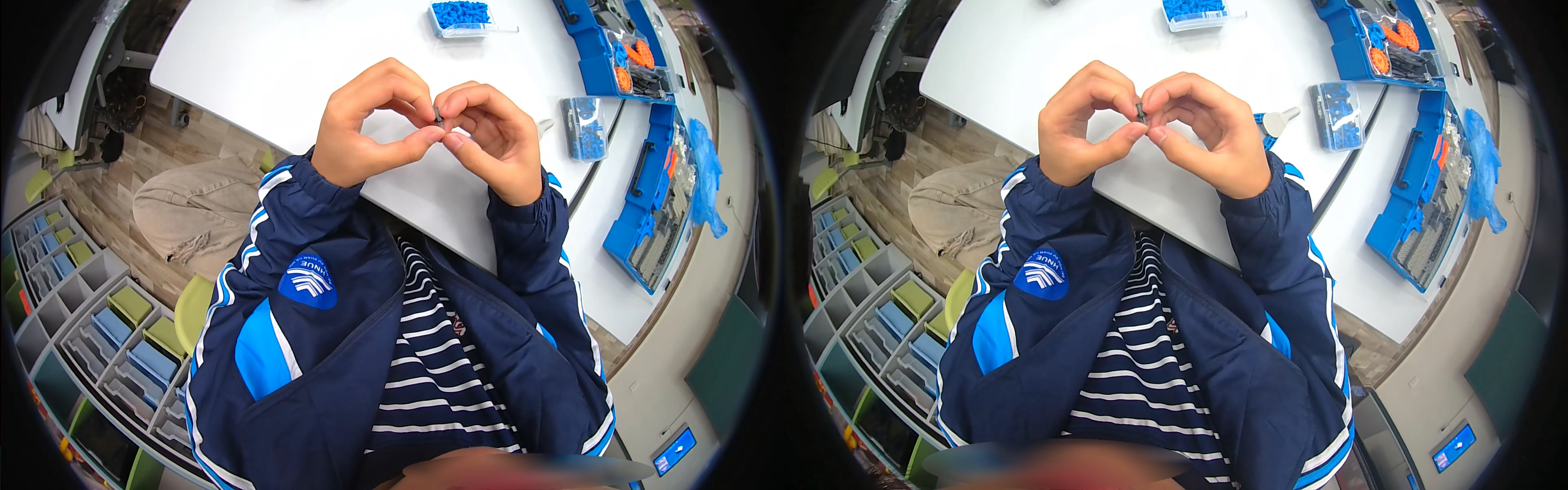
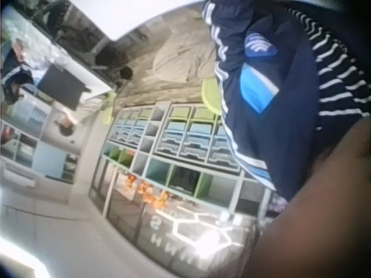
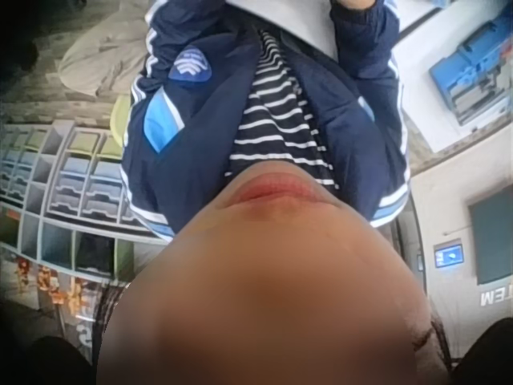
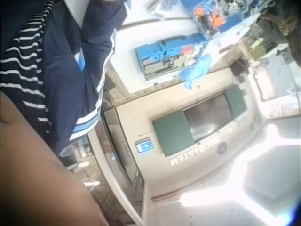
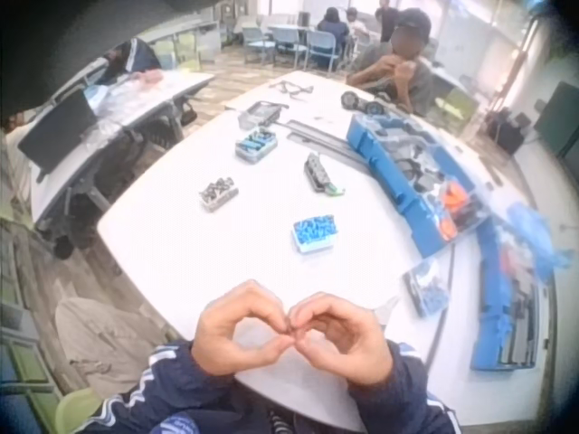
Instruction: The person uses pliers to cut a perforated metal strip, then handles small fasteners and blue plastic components on a white table. They repeatedly pick up and place parts from a blue kit, aligning and joining pieces by hand.
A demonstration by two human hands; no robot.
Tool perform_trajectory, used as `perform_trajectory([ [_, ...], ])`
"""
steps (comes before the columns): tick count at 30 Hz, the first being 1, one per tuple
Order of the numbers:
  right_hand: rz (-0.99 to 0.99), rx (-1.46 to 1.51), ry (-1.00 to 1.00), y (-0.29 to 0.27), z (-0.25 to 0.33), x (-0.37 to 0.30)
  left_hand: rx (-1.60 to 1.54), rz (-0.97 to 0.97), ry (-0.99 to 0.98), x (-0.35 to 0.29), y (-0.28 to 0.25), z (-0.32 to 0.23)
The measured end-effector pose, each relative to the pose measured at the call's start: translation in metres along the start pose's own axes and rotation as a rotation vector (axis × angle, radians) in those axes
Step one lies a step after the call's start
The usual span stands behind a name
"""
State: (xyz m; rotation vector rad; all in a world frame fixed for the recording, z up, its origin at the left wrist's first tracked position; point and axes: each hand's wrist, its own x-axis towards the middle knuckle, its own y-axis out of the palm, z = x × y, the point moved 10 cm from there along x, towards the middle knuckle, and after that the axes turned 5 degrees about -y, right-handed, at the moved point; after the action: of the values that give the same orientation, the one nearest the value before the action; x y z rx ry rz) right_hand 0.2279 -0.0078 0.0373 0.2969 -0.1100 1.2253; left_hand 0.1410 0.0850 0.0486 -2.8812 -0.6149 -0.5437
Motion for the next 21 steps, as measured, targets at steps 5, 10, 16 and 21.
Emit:
perform_trajectory([
  [5, 0.016, -0.054, -0.035, -0.002, 0.003, -0.002, -0.01, 0.002, 0.007, 0.0, 0.002, -0.005],
  [10, 0.05, -0.103, -0.036, 0.0, 0.005, -0.003, 0.045, 0.045, 0.034, -0.001, 0.003, -0.011],
  [16, 0.095, -0.131, -0.058, 0.003, 0.007, -0.003, 0.085, 0.143, 0.054, 0.002, 0.006, -0.017],
  [21, 0.098, -0.113, -0.059, 0.004, 0.009, -0.004, 0.055, 0.157, 0.023, 0.002, 0.007, -0.02],
])
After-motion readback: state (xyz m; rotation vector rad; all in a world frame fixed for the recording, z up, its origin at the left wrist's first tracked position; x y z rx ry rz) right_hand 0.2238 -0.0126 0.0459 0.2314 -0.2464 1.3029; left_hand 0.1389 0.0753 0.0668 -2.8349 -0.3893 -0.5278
